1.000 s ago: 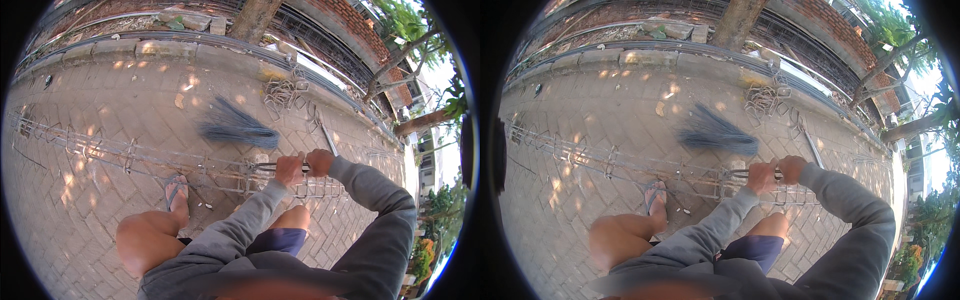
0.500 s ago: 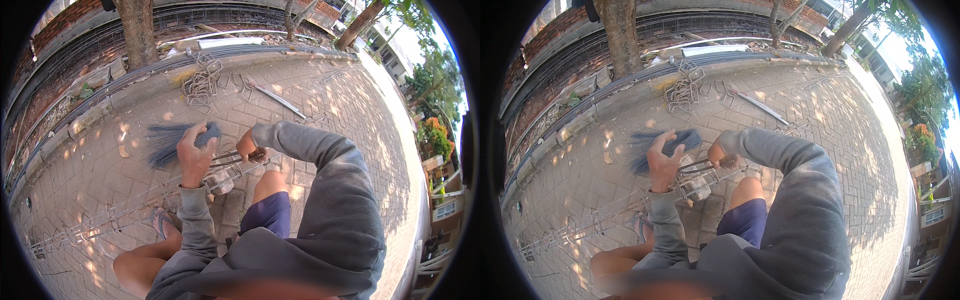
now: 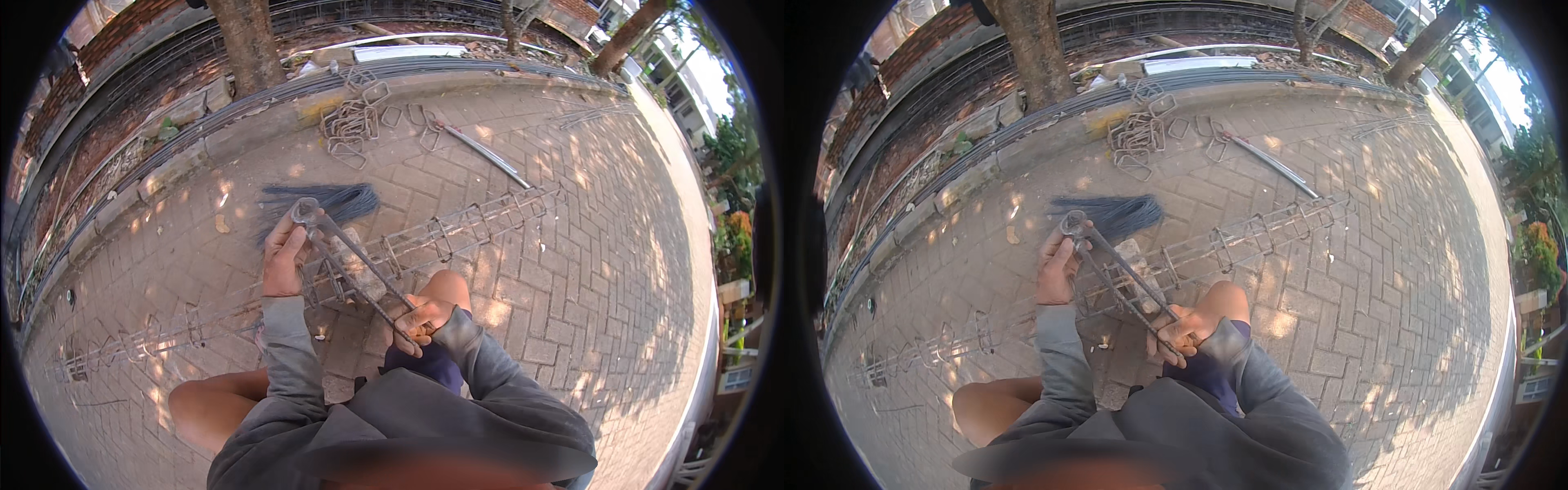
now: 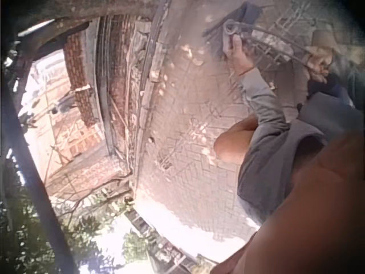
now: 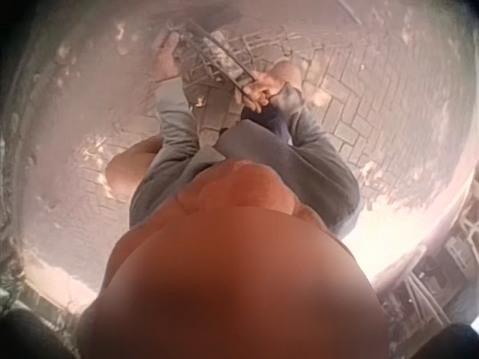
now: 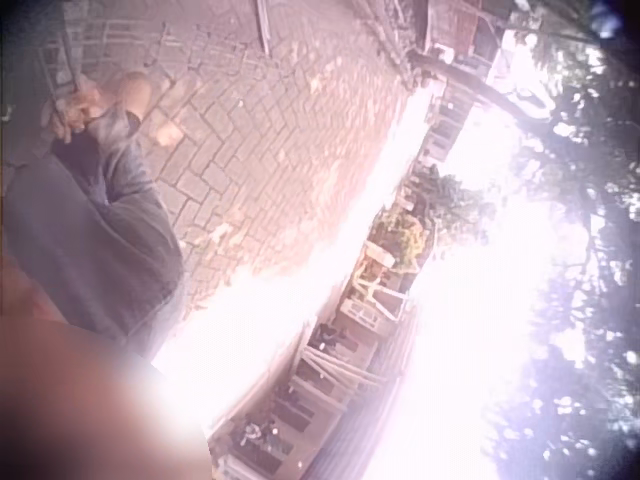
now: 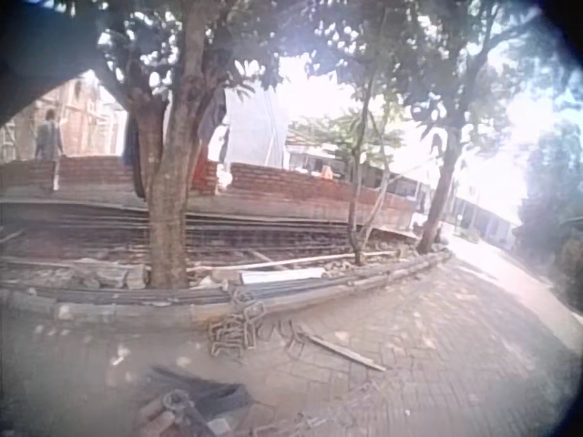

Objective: The person sits on a paved surface and assembles a metal rebar cage by hand. They use a metal tool to bend and secure wire ties around the intersections of the rebar grid, progressively tightening the structure.

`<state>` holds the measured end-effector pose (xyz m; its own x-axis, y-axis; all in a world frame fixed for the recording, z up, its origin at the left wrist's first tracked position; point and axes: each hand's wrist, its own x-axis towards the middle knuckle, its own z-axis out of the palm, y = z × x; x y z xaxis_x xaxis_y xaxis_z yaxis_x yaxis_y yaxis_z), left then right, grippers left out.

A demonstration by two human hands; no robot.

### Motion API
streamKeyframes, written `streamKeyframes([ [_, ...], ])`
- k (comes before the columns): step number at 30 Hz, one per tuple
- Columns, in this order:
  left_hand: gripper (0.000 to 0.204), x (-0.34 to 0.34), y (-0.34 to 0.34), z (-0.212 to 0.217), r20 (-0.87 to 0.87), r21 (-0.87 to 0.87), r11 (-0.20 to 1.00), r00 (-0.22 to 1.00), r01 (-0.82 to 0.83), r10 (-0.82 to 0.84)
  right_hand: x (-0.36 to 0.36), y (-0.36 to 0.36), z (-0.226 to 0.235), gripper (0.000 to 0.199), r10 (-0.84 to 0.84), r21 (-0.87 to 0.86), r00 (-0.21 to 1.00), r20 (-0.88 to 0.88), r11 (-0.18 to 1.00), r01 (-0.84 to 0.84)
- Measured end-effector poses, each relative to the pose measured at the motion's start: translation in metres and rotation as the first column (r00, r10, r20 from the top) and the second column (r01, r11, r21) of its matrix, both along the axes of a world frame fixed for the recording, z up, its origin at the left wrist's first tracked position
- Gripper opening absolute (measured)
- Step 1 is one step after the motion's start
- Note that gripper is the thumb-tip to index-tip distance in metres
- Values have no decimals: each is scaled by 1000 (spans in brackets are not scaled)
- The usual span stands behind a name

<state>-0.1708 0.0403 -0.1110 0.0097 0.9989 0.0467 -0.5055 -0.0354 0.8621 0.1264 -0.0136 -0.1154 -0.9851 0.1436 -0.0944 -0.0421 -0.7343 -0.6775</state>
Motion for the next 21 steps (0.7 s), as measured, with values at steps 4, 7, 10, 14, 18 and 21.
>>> streamKeyframes([
  [4,36,-29,-9,-15,-314,-161,979,934,125,-171,1,-14,2,76,-258,315,937,234,932,179],
  [7,28,-45,-25,-43,-697,-251,937,717,-244,-1,3,-12,-16,85,-215,333,919,330,938,100],
  [10,24,-64,-43,-62,-744,-220,850,646,-478,171,-3,-5,-58,89,-165,283,947,276,955,84],
  [14,22,-72,-59,-67,-666,-253,721,657,-645,354,-41,-21,-117,81,-722,961,663,198,277,16],
  [18,27,-26,-69,-57,-250,-362,803,880,-473,405,-58,-28,-151,90,-883,893,304,358,228,-389],
  [21,23,23,-75,-37,-214,-427,814,918,-394,333,-58,-23,-155,94,-843,800,344,414,157,-579],
])
